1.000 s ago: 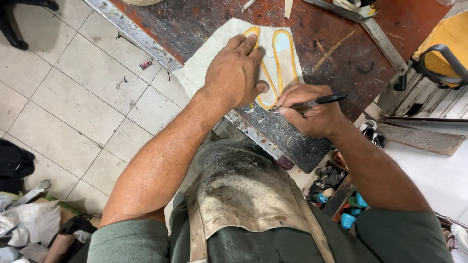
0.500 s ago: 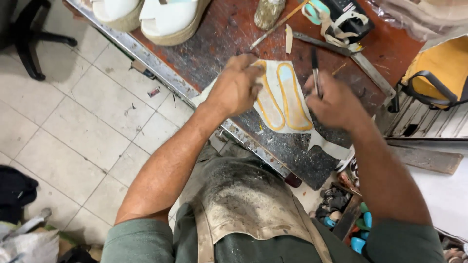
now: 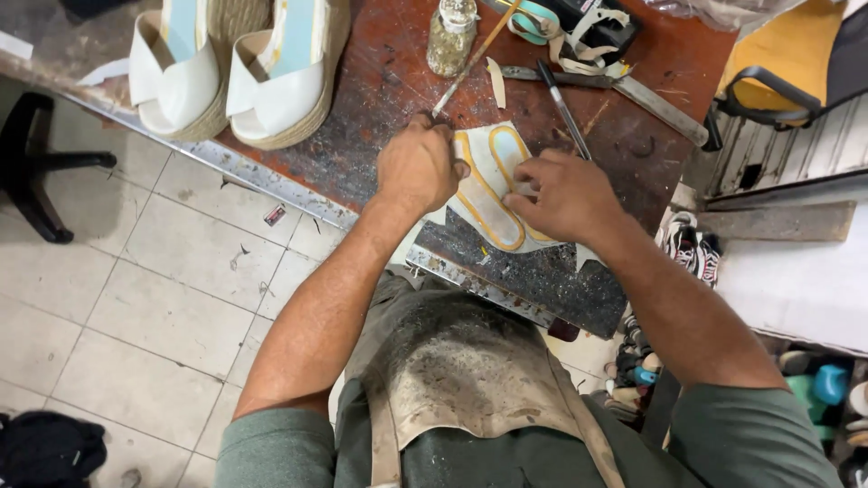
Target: Tracing a shoe sole template onto lining material with a pen and applying adhesive to a sole component using a brush.
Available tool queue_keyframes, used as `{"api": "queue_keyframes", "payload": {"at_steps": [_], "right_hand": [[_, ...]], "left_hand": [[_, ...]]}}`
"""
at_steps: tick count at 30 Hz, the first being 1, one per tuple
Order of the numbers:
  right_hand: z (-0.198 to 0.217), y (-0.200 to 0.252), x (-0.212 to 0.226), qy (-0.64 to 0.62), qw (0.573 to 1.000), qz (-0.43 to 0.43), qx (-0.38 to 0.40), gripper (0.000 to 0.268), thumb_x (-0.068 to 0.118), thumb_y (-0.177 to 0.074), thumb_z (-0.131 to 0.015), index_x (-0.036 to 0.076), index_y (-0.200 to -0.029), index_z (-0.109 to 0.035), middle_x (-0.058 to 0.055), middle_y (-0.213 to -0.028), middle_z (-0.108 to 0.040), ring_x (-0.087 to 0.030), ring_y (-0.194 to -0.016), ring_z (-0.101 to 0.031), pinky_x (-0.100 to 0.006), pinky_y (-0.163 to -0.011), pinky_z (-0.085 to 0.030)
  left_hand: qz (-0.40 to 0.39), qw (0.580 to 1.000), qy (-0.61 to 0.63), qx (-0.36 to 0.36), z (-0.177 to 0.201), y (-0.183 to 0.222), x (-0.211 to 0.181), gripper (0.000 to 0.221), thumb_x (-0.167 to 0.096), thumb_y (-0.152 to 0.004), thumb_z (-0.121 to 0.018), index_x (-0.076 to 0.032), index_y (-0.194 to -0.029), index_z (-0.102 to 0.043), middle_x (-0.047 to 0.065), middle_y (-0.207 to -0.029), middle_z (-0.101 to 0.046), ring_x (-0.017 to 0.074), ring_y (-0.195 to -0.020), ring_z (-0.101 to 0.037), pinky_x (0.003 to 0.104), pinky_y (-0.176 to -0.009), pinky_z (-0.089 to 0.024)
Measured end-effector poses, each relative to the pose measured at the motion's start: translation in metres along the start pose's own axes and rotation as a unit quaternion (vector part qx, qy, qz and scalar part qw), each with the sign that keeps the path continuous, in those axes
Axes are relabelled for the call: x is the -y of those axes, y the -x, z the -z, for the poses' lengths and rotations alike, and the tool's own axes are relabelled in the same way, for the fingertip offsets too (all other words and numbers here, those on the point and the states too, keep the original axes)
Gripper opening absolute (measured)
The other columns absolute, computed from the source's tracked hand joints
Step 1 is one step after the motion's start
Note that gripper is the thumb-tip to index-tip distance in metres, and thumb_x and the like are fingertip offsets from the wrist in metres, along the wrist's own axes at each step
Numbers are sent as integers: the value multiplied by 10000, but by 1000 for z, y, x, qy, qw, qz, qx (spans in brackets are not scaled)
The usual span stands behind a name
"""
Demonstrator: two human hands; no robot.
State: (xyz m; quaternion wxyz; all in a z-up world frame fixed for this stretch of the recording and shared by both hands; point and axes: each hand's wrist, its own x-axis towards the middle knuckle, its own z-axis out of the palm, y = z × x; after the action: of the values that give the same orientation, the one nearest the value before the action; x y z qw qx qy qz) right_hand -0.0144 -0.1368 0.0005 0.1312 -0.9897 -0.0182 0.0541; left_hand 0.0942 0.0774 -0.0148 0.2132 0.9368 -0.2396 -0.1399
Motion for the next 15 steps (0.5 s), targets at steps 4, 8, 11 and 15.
{"api": "queue_keyframes", "payload": {"at_steps": [4,8,11,15], "right_hand": [[-19,-2,-13,-54,998,-32,-28,358,457,-809,-777,194,-1051,-762,-64,-891,-725,-347,-894,-732,-479,-739,-600],[-20,0,-6,-27,996,-82,-35,347,436,-765,-758,248,-1056,-767,-20,-873,-713,-325,-884,-739,-482,-720,-610],[-22,0,5,26,994,-98,-50,365,429,-745,-740,258,-1067,-761,-3,-858,-697,-318,-839,-741,-477,-676,-605],[-31,-6,6,74,990,-106,-60,332,356,-756,-688,247,-1067,-730,-26,-862,-682,-358,-791,-738,-515,-637,-594]], "left_hand": [[-15,1000,15,23,-18,-12,7,280,-337,-836,-789,-216,-1088,-774,90,-1070,-685,370,-1001,-731,512,-836,-615],[-141,990,-5,11,-18,-1,-1,315,-226,-898,-682,-249,-1203,-757,106,-1125,-672,370,-1022,-710,510,-848,-608],[-275,961,-6,-33,-30,12,0,295,-184,-896,-607,-226,-1137,-771,94,-1118,-651,359,-997,-661,481,-828,-585],[-345,932,0,-110,-34,18,8,234,-180,-871,-614,-206,-1039,-775,50,-1145,-671,306,-984,-594,411,-796,-520]]}}
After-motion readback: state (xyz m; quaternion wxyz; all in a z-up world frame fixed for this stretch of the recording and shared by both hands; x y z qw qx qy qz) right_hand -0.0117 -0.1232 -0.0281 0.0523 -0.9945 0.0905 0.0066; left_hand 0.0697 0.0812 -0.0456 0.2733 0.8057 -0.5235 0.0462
